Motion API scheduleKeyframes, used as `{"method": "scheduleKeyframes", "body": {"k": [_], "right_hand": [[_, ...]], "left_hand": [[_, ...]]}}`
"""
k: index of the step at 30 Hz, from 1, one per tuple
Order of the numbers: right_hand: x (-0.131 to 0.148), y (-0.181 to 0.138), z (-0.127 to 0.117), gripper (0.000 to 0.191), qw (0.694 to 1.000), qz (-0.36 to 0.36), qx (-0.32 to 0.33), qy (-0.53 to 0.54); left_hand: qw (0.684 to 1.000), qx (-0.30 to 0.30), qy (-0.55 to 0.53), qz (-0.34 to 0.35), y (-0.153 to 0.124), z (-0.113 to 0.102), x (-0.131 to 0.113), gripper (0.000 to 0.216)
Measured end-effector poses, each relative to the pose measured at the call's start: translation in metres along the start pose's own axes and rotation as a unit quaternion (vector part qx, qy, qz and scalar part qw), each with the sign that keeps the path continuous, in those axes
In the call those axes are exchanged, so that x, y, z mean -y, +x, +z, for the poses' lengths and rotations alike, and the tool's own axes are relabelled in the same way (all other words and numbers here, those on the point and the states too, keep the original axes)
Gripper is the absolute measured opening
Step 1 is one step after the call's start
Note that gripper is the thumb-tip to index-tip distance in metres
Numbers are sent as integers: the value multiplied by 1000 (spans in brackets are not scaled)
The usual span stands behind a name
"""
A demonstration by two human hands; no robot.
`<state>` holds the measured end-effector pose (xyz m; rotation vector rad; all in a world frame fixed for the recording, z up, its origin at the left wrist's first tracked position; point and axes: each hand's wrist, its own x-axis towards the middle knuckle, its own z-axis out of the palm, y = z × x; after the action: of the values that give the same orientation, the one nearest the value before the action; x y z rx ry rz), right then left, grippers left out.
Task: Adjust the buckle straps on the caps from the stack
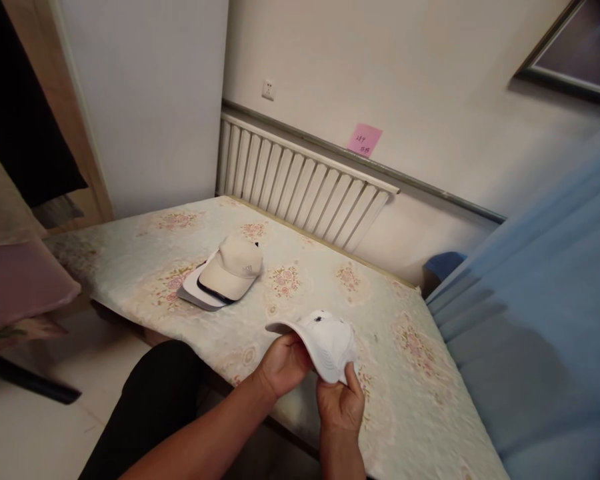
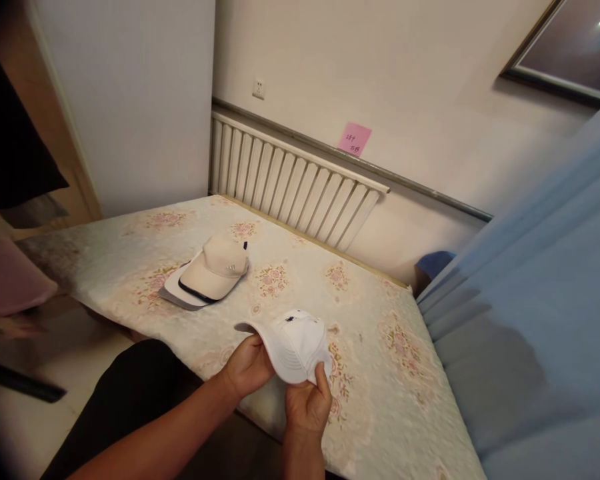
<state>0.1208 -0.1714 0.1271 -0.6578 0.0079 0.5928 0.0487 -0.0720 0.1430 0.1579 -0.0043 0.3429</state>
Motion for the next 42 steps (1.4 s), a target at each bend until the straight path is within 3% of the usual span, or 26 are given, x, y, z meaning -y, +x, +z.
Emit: {"method": "scheduleKeyframes", "body": {"k": [8, 14, 21, 28, 32, 36, 39, 42], "right_hand": [[-8, -12, 6, 42, 998, 27, 54, 32], [-12, -4, -6, 36, 999, 47, 2, 10], [-13, 7, -25, 33, 998, 61, 18, -21], [-7, 8, -26, 29, 995, 101, 21, -10], [-3, 6, -25, 35, 994, 103, 11, -27], [3, 3, -26, 43, 989, 137, 43, -40], [7, -2, -22, 43, 984, 162, 61, -44], [11, -7, -14, 44, 985, 156, 38, -66]], "left_hand": [[1000, 12, -1, -14, 2, -2, 6, 28], [999, 36, -5, 14, 0, 4, 7, 35], [998, 52, -42, 15, -6, 18, -1, 42], [996, 82, -22, -9, -8, 18, -1, 48], [998, 42, -26, -28, -13, 11, -2, 58], [997, -8, -26, -69, -18, 9, -3, 70], [995, -35, -15, -96, -17, 10, -4, 63], [991, -76, 14, -109, -15, 11, -5, 48]]}}
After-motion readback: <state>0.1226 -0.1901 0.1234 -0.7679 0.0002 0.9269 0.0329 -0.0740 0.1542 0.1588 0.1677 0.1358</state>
